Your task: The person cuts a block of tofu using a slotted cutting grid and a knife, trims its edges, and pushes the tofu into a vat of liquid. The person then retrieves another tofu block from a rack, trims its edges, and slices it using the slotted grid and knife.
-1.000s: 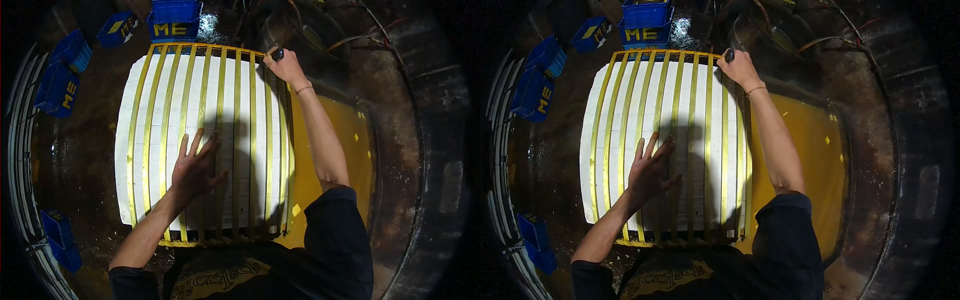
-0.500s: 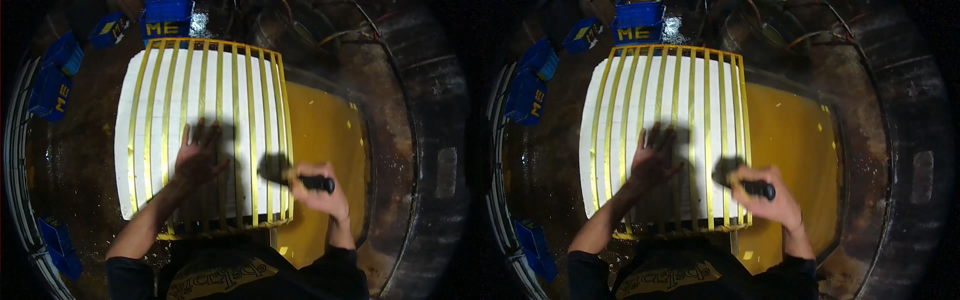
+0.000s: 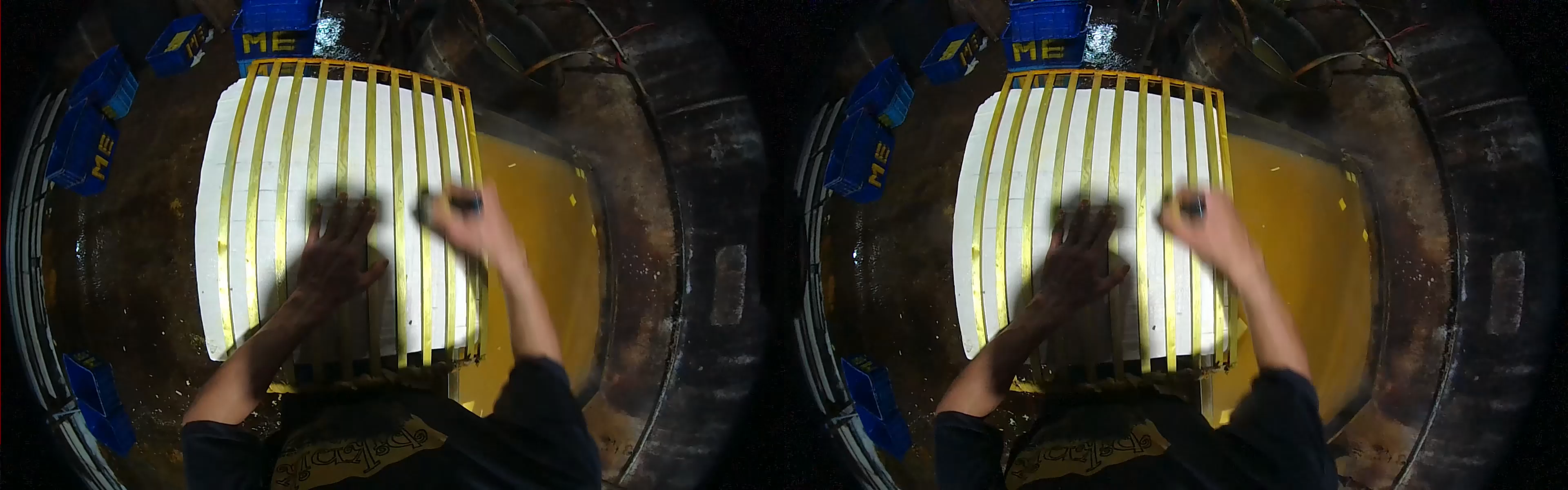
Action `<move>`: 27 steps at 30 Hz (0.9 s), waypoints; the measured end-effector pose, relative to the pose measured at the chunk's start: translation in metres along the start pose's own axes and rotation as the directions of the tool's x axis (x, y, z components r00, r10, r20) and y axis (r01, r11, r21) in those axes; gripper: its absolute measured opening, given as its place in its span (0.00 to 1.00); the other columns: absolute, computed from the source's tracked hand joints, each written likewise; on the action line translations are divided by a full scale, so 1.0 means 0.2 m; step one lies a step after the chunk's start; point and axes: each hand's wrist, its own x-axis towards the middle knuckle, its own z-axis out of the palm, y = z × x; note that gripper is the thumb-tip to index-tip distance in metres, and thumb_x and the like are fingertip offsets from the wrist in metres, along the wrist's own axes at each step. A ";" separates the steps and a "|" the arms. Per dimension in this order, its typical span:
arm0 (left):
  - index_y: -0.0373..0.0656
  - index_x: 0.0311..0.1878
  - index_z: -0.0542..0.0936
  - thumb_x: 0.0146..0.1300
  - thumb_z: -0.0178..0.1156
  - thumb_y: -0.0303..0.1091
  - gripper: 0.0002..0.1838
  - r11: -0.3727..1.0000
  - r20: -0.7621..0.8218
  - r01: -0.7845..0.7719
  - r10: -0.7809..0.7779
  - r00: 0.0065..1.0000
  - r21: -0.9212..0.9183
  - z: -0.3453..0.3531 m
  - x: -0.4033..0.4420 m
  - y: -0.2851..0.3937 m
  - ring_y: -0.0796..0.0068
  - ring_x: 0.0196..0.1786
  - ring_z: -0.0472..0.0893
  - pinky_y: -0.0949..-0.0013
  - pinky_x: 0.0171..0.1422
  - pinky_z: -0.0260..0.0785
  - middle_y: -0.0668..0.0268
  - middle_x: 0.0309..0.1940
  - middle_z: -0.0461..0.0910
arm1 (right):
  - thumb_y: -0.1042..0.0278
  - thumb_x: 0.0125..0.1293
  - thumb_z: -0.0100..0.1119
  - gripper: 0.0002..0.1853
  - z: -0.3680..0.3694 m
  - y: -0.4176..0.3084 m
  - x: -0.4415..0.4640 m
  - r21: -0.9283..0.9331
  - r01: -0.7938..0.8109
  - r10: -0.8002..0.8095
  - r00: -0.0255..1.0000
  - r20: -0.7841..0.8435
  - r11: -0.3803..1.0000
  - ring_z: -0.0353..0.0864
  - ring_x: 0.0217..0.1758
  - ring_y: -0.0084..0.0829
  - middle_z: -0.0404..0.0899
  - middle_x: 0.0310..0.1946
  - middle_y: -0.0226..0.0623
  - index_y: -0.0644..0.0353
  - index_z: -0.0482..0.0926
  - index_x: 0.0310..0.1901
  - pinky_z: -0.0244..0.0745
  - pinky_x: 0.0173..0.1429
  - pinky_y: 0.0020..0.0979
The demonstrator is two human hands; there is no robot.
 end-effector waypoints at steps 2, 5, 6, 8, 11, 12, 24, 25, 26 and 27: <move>0.45 0.71 0.66 0.59 0.59 0.62 0.43 1.000 -0.088 -0.008 0.009 0.996 0.005 0.03 -0.01 -0.01 0.53 0.78 0.52 0.41 0.80 0.41 0.62 0.75 0.60 | 0.60 0.60 0.65 0.15 0.24 0.29 -0.52 0.119 0.225 -0.227 0.974 0.002 0.967 0.82 0.24 0.28 0.82 0.22 0.33 0.63 0.82 0.42 0.81 0.37 0.32; 0.45 0.71 0.66 0.59 0.59 0.61 0.42 0.999 -0.105 -0.022 0.027 0.994 0.039 0.01 -0.01 0.00 0.53 0.78 0.52 0.42 0.80 0.41 0.62 0.74 0.61 | 0.64 0.57 0.66 0.12 0.09 -0.02 -0.79 0.114 -0.116 0.051 0.886 0.460 0.987 0.79 0.21 0.28 0.80 0.20 0.38 0.64 0.82 0.38 0.77 0.35 0.30; 0.45 0.71 0.66 0.59 0.59 0.61 0.42 0.999 -0.101 -0.024 0.028 0.994 0.041 0.01 -0.02 0.00 0.53 0.78 0.52 0.42 0.80 0.41 0.62 0.74 0.61 | 0.66 0.56 0.65 0.10 0.13 0.08 -0.81 0.363 -0.013 -0.064 0.978 0.200 0.932 0.74 0.18 0.25 0.77 0.18 0.36 0.64 0.81 0.34 0.72 0.32 0.28; 0.44 0.70 0.68 0.59 0.60 0.60 0.41 1.000 -0.079 -0.008 0.010 0.997 0.021 -0.01 0.00 0.00 0.53 0.79 0.51 0.43 0.80 0.41 0.62 0.74 0.61 | 0.67 0.57 0.66 0.09 0.00 -0.12 -0.53 0.300 0.337 -0.306 0.941 -0.146 0.892 0.73 0.21 0.19 0.76 0.19 0.30 0.64 0.81 0.33 0.68 0.27 0.23; 0.43 0.70 0.67 0.58 0.61 0.61 0.42 0.998 -0.056 0.027 -0.030 0.998 -0.053 -0.04 0.01 0.01 0.51 0.76 0.56 0.42 0.79 0.41 0.61 0.73 0.62 | 0.66 0.59 0.64 0.11 -0.04 -0.26 0.20 -0.016 0.594 -0.521 0.691 -0.501 0.804 0.81 0.27 0.26 0.81 0.23 0.38 0.68 0.81 0.33 0.74 0.37 0.29; 0.43 0.68 0.69 0.57 0.63 0.60 0.41 0.999 -0.109 0.013 -0.018 0.994 -0.050 -0.03 0.01 0.01 0.51 0.74 0.58 0.42 0.79 0.43 0.61 0.71 0.65 | 0.64 0.59 0.63 0.12 -0.04 -0.24 0.49 -0.043 0.624 -0.567 0.676 -0.471 0.780 0.84 0.29 0.38 0.83 0.27 0.48 0.68 0.80 0.32 0.76 0.39 0.33; 0.40 0.66 0.72 0.62 0.62 0.52 0.34 0.989 -0.174 -0.024 -0.002 0.985 -0.145 0.02 -0.01 0.00 0.53 0.77 0.54 0.45 0.81 0.39 0.62 0.72 0.64 | 0.68 0.59 0.65 0.07 0.28 -0.07 -0.64 0.272 0.028 -0.080 0.980 0.185 0.962 0.78 0.23 0.20 0.79 0.22 0.34 0.61 0.79 0.32 0.74 0.32 0.26; 0.41 0.66 0.72 0.62 0.62 0.51 0.34 0.988 -0.198 -0.032 0.001 0.980 -0.154 0.02 0.00 -0.01 0.53 0.78 0.54 0.45 0.81 0.39 0.61 0.73 0.63 | 0.69 0.59 0.66 0.07 0.24 -0.12 -0.74 0.208 0.000 -0.056 0.963 0.265 0.978 0.78 0.22 0.19 0.80 0.22 0.33 0.61 0.78 0.31 0.74 0.31 0.25; 0.41 0.66 0.72 0.62 0.62 0.51 0.34 0.988 -0.198 -0.034 0.004 0.980 -0.150 0.02 -0.01 -0.01 0.53 0.78 0.54 0.45 0.81 0.39 0.61 0.73 0.63 | 0.69 0.59 0.66 0.07 0.20 -0.13 -0.75 0.210 0.001 -0.058 0.963 0.262 0.978 0.78 0.22 0.19 0.80 0.22 0.33 0.61 0.78 0.31 0.74 0.31 0.25; 0.40 0.67 0.71 0.62 0.62 0.50 0.34 0.988 -0.190 -0.038 0.009 0.982 -0.150 0.02 -0.02 -0.02 0.52 0.78 0.53 0.45 0.81 0.38 0.59 0.74 0.62 | 0.69 0.57 0.67 0.06 0.14 -0.14 -0.73 0.294 -0.018 -0.081 0.944 0.321 0.955 0.79 0.24 0.19 0.81 0.22 0.34 0.62 0.81 0.32 0.74 0.31 0.24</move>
